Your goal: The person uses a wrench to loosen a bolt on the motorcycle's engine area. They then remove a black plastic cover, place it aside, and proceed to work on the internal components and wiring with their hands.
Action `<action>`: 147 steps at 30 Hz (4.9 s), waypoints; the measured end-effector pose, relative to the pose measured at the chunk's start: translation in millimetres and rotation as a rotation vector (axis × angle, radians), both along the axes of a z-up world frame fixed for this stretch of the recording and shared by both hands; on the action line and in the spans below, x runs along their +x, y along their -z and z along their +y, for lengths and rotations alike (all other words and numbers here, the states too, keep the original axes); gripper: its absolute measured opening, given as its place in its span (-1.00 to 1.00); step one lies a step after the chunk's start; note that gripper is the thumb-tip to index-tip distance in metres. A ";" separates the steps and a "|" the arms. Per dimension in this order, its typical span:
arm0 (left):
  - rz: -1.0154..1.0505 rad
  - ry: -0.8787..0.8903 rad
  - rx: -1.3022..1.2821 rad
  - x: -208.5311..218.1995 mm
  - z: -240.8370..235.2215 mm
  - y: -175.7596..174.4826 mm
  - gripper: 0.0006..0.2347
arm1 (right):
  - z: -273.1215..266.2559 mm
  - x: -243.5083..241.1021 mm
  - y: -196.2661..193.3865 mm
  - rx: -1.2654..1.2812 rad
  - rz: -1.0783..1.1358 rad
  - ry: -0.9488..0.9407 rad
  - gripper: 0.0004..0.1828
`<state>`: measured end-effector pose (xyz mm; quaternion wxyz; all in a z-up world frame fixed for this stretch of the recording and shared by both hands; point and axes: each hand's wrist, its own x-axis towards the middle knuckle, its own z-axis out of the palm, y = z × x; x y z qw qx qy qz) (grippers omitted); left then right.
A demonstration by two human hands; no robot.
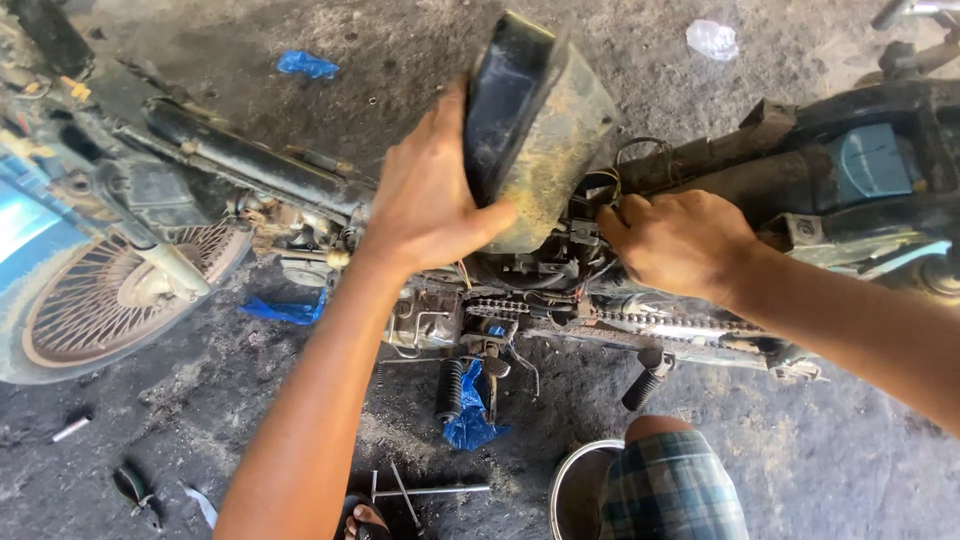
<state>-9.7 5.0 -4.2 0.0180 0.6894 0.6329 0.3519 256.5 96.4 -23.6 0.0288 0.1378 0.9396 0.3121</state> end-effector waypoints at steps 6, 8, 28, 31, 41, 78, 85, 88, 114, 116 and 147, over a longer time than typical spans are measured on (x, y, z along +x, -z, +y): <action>-0.046 -0.044 -0.099 -9.7 0.3 0.5 -0.10 | -1.2 -10.5 -7.4 -0.006 -0.044 0.059 -0.73; -0.038 -0.050 -0.097 -9.2 0.4 1.3 -0.11 | -4.0 -18.9 -14.1 0.013 -0.123 0.097 -0.68; -0.044 -0.028 -0.131 -19.2 -4.7 7.7 0.03 | -14.0 -66.1 -56.1 -0.386 -0.309 0.567 -0.72; -0.049 -0.038 -0.179 -17.4 -3.7 6.7 0.02 | -16.3 -53.8 -45.6 -0.271 -0.337 0.466 -0.58; -0.052 -0.073 -0.258 -15.8 -6.1 1.2 -0.03 | -22.7 -47.0 -8.6 -0.155 -0.393 0.414 -0.81; -0.094 0.016 -0.213 -22.3 -3.7 0.5 -0.01 | -17.1 -13.8 -4.7 0.058 -0.029 -0.020 -0.53; -0.053 0.004 -0.209 -22.9 -8.9 1.4 0.04 | -17.6 -44.1 -31.0 -0.169 -0.229 0.261 -0.60; -0.050 -0.004 -0.196 -24.4 -7.0 5.1 0.05 | -19.5 -67.9 -51.7 -0.296 -0.362 0.445 -0.75; -0.133 0.170 -0.080 -35.6 -8.5 10.3 0.15 | 35.4 -39.8 -26.5 -0.116 -0.191 -0.236 -0.46; -0.121 0.189 -0.035 -38.0 -6.2 12.3 0.13 | 35.6 -38.7 -26.5 -0.103 -0.139 -0.280 -0.53; -0.036 0.227 0.067 -46.3 -2.9 23.2 0.13 | 40.8 -32.4 -29.2 -0.035 -0.042 -0.521 -0.56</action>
